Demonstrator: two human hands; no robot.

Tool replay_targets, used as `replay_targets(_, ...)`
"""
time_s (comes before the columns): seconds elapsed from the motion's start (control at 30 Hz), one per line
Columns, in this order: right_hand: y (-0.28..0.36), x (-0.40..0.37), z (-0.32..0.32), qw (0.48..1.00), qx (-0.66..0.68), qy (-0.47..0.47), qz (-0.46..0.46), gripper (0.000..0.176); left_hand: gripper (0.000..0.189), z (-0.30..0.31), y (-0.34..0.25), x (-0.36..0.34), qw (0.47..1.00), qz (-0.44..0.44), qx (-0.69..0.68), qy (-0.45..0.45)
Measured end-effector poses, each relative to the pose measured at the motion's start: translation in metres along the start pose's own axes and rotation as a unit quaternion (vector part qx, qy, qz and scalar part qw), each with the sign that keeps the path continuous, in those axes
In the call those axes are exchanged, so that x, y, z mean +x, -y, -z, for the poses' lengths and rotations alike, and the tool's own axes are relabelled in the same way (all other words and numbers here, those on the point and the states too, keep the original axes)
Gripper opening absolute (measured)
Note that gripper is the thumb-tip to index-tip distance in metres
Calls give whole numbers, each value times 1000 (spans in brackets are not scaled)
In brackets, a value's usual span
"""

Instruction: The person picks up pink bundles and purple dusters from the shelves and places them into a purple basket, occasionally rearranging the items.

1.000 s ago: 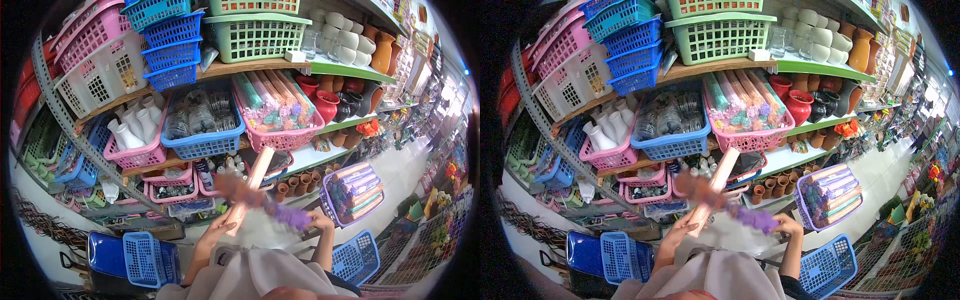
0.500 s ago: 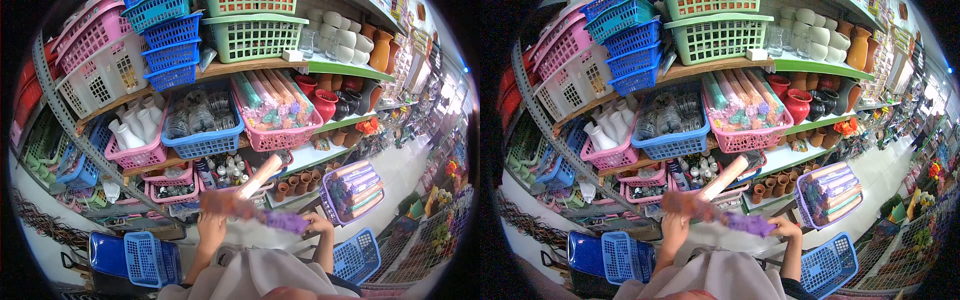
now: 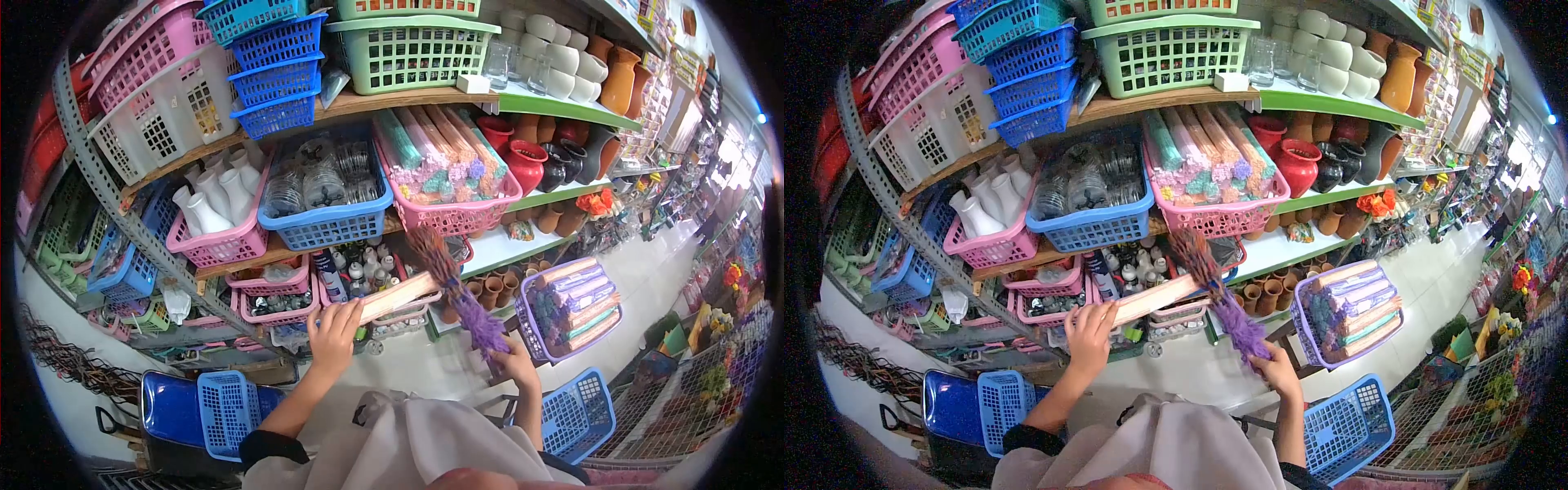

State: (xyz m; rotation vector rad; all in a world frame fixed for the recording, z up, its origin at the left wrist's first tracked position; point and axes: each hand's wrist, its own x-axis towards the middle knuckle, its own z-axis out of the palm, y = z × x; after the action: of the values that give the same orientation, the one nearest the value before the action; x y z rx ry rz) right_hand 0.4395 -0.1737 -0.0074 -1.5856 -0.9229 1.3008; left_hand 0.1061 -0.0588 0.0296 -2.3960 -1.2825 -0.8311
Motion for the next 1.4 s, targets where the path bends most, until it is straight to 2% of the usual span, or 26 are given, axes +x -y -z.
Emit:
replay_targets(0.07,17,-11,-4,993,-108,15,55,28,49,-1,3,6,998,-55,-11,-22)
replay_targets(0.13,22,-18,-4,990,-113,46,65,28,46,-4,8,11,996,-92,-4,-21)
replay_targets(0.2,37,-24,-2,984,-94,148,-26,29,44,-9,11,14,991,-130,2,-18)
replay_targets(0.27,29,-18,-2,984,-93,142,-50,30,38,-14,12,16,985,-168,27,-20)
replay_targets(0.3,21,-15,-6,990,-111,84,-10,30,38,-15,11,17,985,-169,27,-23)
replay_targets(0.33,15,-13,-9,991,-128,27,30,31,39,-16,10,18,986,-165,24,-13)
replay_targets(0.37,13,-12,-11,972,-231,-11,26,31,40,-17,8,19,987,-161,22,-4)
replay_targets(0.4,15,-16,-15,972,-231,-12,30,31,40,-18,6,19,986,-162,24,-7)
replay_targets(0.47,22,-26,-21,983,-163,64,47,30,40,-24,3,19,992,-109,36,47)
replay_targets(0.5,21,-29,-21,989,-101,107,14,30,41,-29,4,16,994,-98,25,51)
replay_targets(0.53,15,-29,-20,989,-100,106,16,30,41,-34,5,12,993,-99,26,50)
replay_targets(0.63,-4,-19,-8,992,-63,105,-18,32,41,-37,10,7,979,19,-140,144)
replay_targets(0.67,-7,-19,-2,992,-64,105,-17,32,41,-36,13,6,980,18,-140,143)
replay_targets(0.73,-12,-19,11,996,-79,-6,-40,29,37,-36,22,1,915,128,-332,190)
replay_targets(0.8,-6,-29,23,996,-56,-68,-5,21,37,-38,37,-8,894,133,-384,191)
replay_targets(0.83,-17,-29,38,994,-77,-73,-7,18,37,-40,44,-16,855,167,-446,206)
replay_targets(0.87,-29,-29,57,992,-98,-78,-8,16,37,-40,53,-23,811,200,-505,219)
replay_targets(0.93,-19,-43,83,989,-141,-39,-11,18,38,-27,74,-34,810,187,-506,230)
replay_targets(1.0,-8,-53,97,980,-197,-18,34,21,41,-5,91,-42,747,219,-568,267)
replay_targets(1.03,3,-59,100,981,-190,-11,36,22,41,7,99,-45,748,220,-568,265)
replay_targets(1.1,14,-57,102,982,-184,-1,37,22,49,30,108,-52,699,285,-600,265)
replay_targets(1.17,24,-49,102,983,-155,33,93,22,54,50,108,-51,674,321,-620,242)
replay_targets(1.2,29,-40,97,983,-157,35,94,22,59,55,109,-51,649,354,-637,220)
replay_targets(1.27,42,-15,68,988,-62,-28,135,25,63,37,118,-65,634,375,-651,183)
replay_targets(1.33,69,11,33,990,44,-23,133,29,67,30,121,-66,618,394,-664,146)
replay_targets(1.4,95,44,-5,977,88,-17,193,37,69,30,116,-57,572,398,-710,102)
